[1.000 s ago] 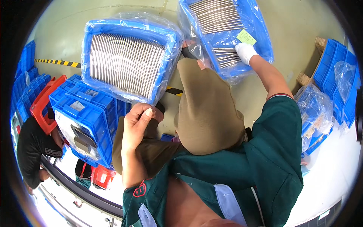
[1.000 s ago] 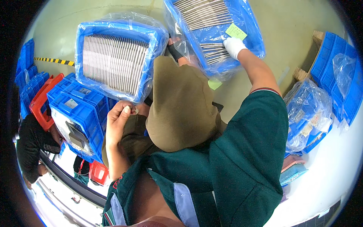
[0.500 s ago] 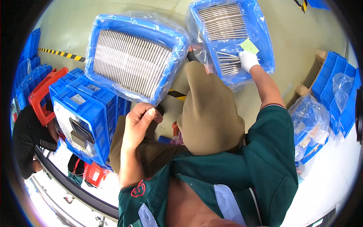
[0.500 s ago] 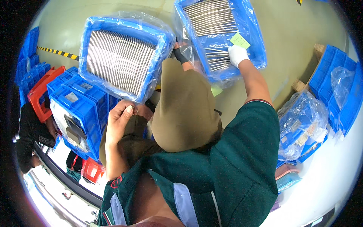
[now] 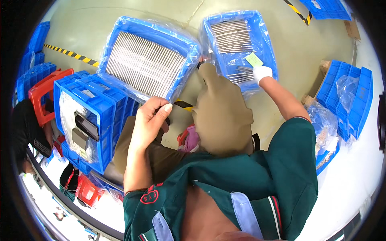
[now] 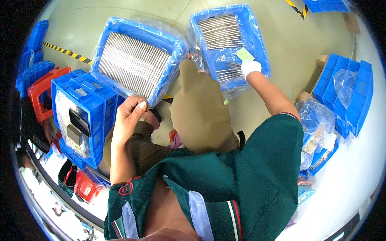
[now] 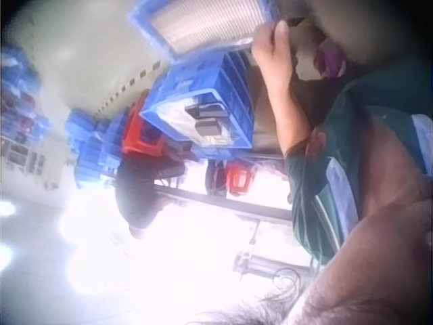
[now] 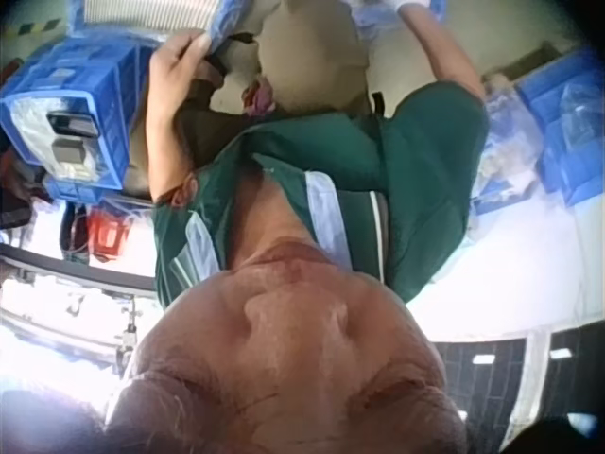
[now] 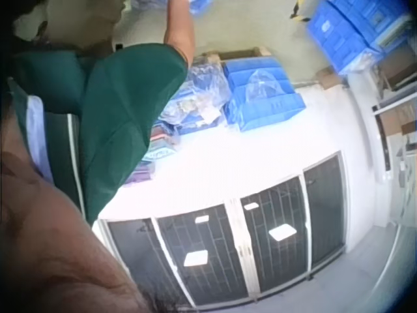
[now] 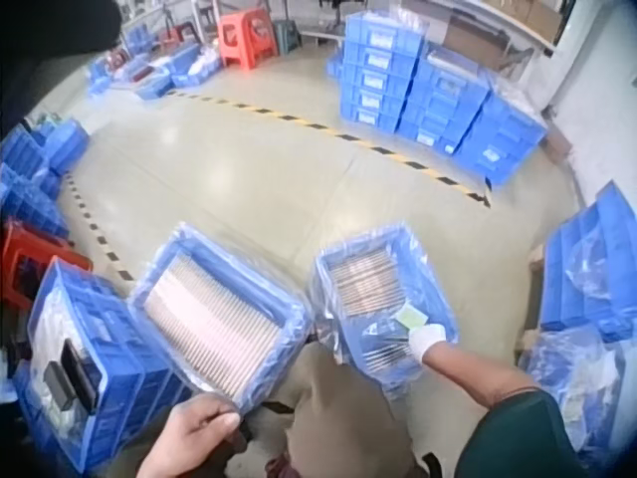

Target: The person sits on a low stool in a factory setting, picking up bundles of thin metal rods from blue plastic crates. They separate the rods by hand, align them, and place them back into the crates. The process is repeated continuously throughout the clip.

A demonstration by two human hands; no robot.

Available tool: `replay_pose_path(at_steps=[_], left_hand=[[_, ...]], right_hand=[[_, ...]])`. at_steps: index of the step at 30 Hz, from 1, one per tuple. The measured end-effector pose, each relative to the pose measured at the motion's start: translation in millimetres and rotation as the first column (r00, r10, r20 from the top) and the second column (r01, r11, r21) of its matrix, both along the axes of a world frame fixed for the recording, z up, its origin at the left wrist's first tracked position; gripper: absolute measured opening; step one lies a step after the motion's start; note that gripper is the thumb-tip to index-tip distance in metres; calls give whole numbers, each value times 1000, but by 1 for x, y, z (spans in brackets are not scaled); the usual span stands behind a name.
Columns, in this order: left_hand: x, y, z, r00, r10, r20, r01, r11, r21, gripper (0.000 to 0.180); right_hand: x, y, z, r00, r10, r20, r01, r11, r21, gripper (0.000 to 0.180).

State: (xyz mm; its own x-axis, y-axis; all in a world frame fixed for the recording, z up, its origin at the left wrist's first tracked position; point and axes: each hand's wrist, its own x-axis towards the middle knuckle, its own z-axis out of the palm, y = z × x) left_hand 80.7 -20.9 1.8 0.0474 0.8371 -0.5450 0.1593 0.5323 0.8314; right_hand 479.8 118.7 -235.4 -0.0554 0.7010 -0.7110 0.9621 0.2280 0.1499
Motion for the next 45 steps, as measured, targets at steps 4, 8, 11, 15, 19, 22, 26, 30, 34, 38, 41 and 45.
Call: replay_pose_path(at_steps=[4,8,11,15,19,22,26,30,34,38,41,45], left_hand=[[2,2,12,1000,17,-3,-17,999,-47,21],[2,-1,19,998,63,6,-62,996,-58,23],[-3,-2,23,997,21,-74,-17,998,58,23],[-16,-6,19,991,31,-129,-10,987,161,24],[-32,-6,17,985,92,-144,-57,971,231,23],[-41,-5,31,986,142,-83,-110,947,303,24],[-50,-2,36,978,189,87,-207,909,360,25],[-61,1,33,944,250,213,-312,886,344,30],[-77,1,27,843,374,386,-496,819,289,30],[-85,9,31,720,452,527,-630,745,221,35],[-101,7,39,620,460,636,-717,661,220,35],[-129,1,44,485,451,750,-837,487,249,32]], right_hand=[[8,10,-37,986,-142,87,131,984,118,27],[-36,17,-17,948,117,296,-92,991,-98,24],[-41,21,-31,935,85,343,-53,993,-101,23],[-32,13,-44,961,-76,266,62,996,59,24],[-6,-23,-45,943,-330,39,317,927,201,33],[-3,-43,-13,926,-377,0,377,925,56,39],[5,-63,-1,849,-442,-291,466,885,15,46],[-39,-65,48,261,-515,-816,742,648,-172,32],[-111,-34,164,99,-489,-867,662,683,-310,26],[-181,-27,255,-32,-186,-982,479,859,-179,23],[-245,-46,313,-131,-274,-953,333,893,-302,23],[-309,-48,300,-173,-460,-871,126,867,-482,21]])
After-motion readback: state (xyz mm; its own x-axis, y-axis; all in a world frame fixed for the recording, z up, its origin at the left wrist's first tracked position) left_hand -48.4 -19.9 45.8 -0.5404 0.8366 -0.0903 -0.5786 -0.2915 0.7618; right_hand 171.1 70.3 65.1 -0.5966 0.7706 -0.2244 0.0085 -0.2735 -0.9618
